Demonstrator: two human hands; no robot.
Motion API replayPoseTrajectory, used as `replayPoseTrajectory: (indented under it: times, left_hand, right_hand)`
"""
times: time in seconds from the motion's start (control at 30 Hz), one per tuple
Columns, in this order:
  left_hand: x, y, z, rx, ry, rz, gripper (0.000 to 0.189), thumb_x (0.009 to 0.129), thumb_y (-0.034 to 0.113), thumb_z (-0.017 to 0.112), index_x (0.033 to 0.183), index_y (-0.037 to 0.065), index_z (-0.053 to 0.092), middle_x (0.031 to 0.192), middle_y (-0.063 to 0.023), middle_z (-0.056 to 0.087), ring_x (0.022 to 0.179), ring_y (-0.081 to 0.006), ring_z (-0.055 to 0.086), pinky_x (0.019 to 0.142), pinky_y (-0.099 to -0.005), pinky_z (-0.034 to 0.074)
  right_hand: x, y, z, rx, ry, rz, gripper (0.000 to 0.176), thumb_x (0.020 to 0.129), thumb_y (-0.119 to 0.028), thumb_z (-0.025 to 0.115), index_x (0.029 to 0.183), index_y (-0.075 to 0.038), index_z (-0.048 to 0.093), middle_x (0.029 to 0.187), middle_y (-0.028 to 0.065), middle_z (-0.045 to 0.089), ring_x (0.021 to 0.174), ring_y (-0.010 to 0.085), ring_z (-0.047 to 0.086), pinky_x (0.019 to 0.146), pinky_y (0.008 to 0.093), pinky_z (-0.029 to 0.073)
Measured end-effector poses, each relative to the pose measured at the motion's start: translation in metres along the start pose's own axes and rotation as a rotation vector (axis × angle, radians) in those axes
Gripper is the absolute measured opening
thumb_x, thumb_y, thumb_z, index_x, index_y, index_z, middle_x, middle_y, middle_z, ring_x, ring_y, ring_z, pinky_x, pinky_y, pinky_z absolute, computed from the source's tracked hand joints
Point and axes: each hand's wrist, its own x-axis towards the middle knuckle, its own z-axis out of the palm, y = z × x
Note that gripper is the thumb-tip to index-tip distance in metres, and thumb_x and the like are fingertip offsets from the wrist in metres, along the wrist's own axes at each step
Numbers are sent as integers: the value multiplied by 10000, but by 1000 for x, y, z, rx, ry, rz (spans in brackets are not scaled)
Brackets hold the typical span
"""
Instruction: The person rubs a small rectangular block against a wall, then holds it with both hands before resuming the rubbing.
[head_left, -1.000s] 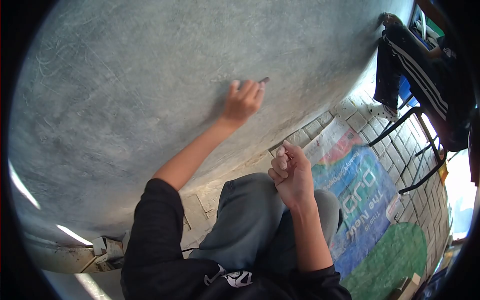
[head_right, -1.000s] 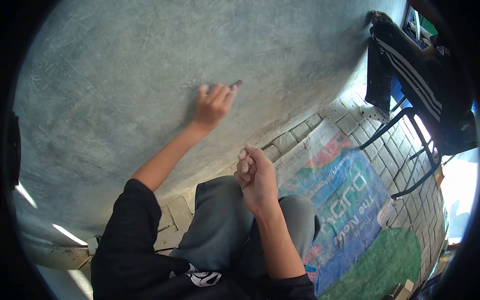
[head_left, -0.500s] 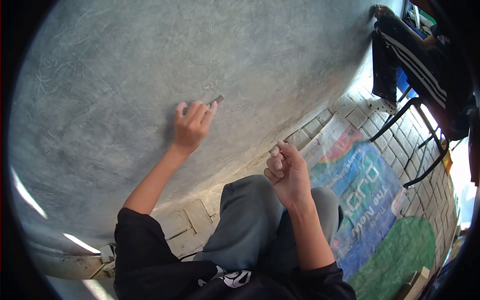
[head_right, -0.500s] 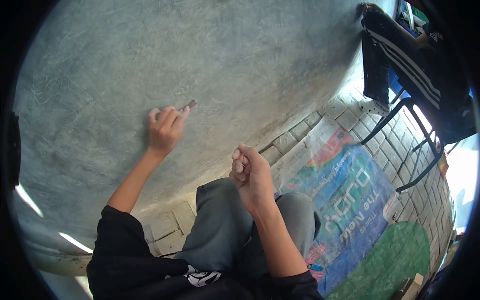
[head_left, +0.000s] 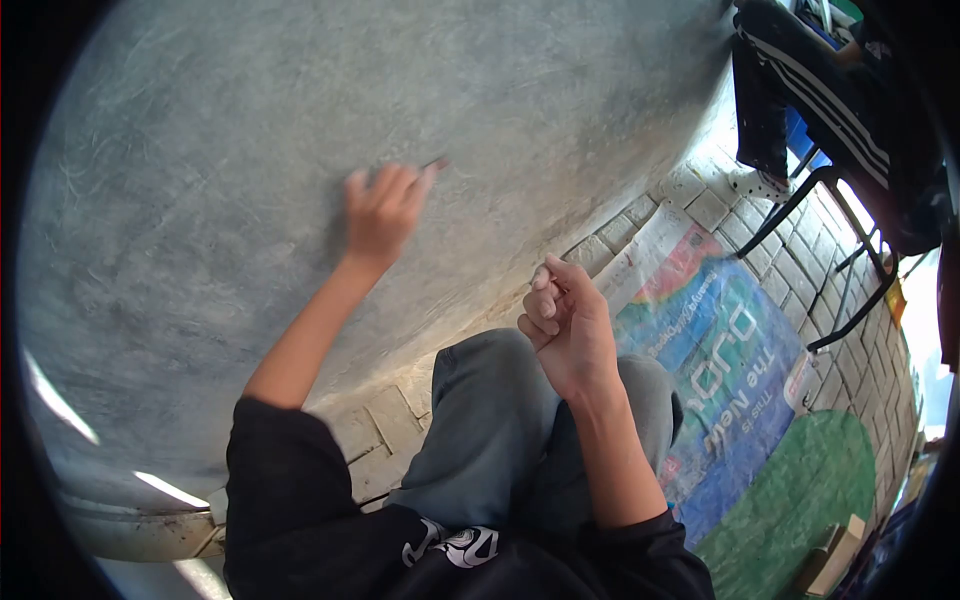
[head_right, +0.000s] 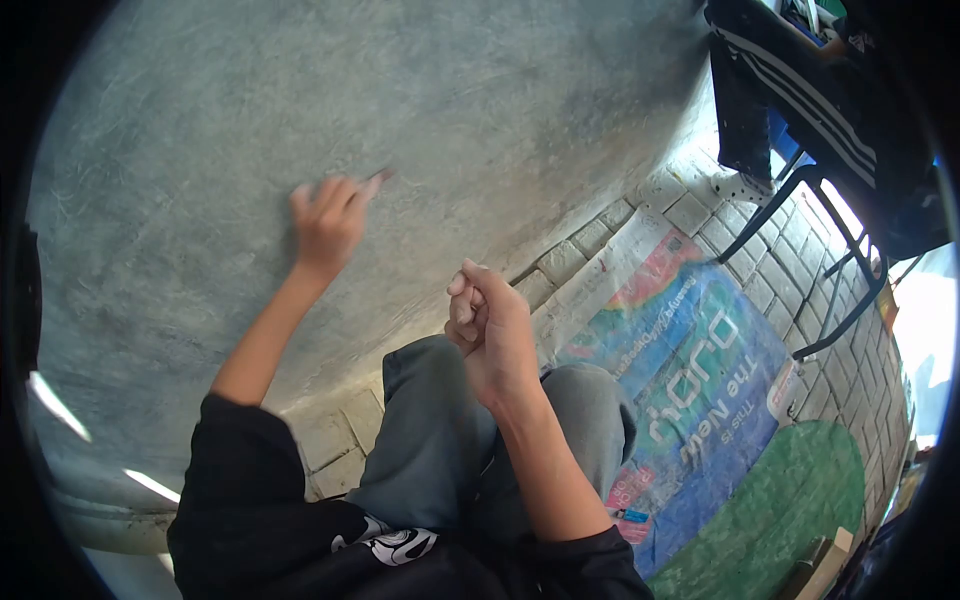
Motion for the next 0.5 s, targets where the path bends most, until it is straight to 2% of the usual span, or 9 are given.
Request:
replayPoseTrajectory:
  times: [0.13,0.23,0.33,0.37,0.43,0.5]
  left_hand:
    - [-9,-11,-3,-12,29,47,172,716,119,677,885,153,680,693,66,506,695,-89,500,687,-324,289]
    - [37,20,40,-25,92,82,38,738,129,638,768,151,648,688,53,496,740,-104,500,707,-333,316]
    - [97,63,84,-97,10,96,67,755,140,598,690,158,600,705,38,502,794,-119,499,739,-353,342]
    - [95,66,84,-103,14,90,67,755,140,598,690,158,600,705,38,502,794,-119,499,739,-353,342]
    - [89,60,77,-181,53,16,30,751,142,601,750,158,627,737,38,518,806,-120,503,745,-355,341]
    - [49,37,48,-97,-5,8,168,746,117,608,889,185,664,762,59,515,807,-107,499,733,-361,335]
  right_hand:
    - [-2,0,3,10,-17,40,216,875,-246,489,721,-98,517,510,-51,375,464,58,273,465,222,229]
    - [0,2,1,4,-29,53,200,886,-246,487,736,-116,514,524,-60,369,463,55,275,469,217,238]
    - [5,3,-7,-16,7,-22,217,874,-242,489,726,-87,519,514,-56,366,466,61,270,465,220,226]
    - [3,2,-8,-23,13,-25,217,874,-242,489,726,-87,519,514,-56,366,466,61,270,465,220,226]
    - [2,-1,-6,-14,64,-69,215,873,-244,492,728,-88,518,516,-58,358,464,62,262,466,222,223]
    - [2,-2,-6,-30,45,-71,215,872,-246,495,728,-89,519,519,-55,362,464,61,263,466,222,225]
